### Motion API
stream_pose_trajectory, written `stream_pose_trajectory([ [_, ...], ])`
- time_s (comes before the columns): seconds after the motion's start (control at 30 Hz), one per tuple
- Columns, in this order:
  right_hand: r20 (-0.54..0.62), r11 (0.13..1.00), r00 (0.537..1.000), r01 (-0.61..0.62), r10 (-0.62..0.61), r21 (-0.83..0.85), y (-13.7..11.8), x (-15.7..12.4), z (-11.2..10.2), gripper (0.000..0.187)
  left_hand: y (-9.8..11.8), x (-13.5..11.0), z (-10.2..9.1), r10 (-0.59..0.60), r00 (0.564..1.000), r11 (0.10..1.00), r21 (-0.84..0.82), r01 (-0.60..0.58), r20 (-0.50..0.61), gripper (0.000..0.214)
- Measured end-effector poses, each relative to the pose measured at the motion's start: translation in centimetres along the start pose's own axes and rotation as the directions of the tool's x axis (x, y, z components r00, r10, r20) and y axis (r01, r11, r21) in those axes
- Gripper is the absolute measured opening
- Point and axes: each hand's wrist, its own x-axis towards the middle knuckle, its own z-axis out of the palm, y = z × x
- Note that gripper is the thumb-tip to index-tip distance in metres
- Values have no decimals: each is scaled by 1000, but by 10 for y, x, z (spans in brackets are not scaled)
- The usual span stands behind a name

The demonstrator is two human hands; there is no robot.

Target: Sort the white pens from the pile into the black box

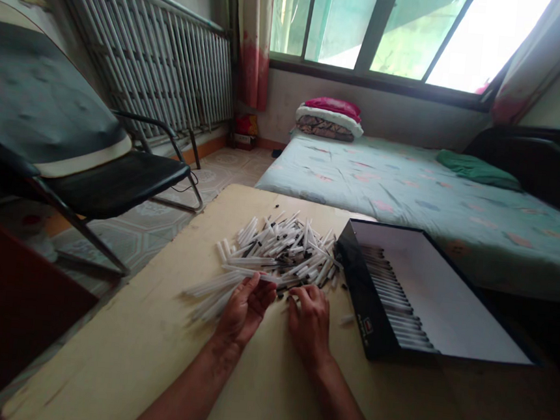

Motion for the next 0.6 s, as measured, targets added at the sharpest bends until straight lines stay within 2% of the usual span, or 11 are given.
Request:
stream_pose_trajectory([
  [0.13, 75, 993, 997, -21, 30, -118, 0, 0, 2, 13, -1, 0, 0, 61, 998, 993, 96, -63, 17, 5],
  [0.27, 54, 995, 998, -26, 32, -101, 1, 1, 4, 9, -3, -1, -1, 174, 983, 962, 203, -181, 49, 14],
  [0.37, -32, 997, 999, 8, -5, 82, 0, 0, 3, 10, -2, -2, -1, 218, 974, 943, 245, -227, 61, 17],
  [0.47, -110, 950, 994, 39, -5, 311, -5, -1, 1, 8, -2, -3, 0, 231, 972, 931, 280, -234, 44, 19],
  [0.6, -138, 895, 990, 32, 33, 445, -12, -2, -1, 7, -2, -4, 2, 227, 973, 925, 304, -226, 33, 24],
])
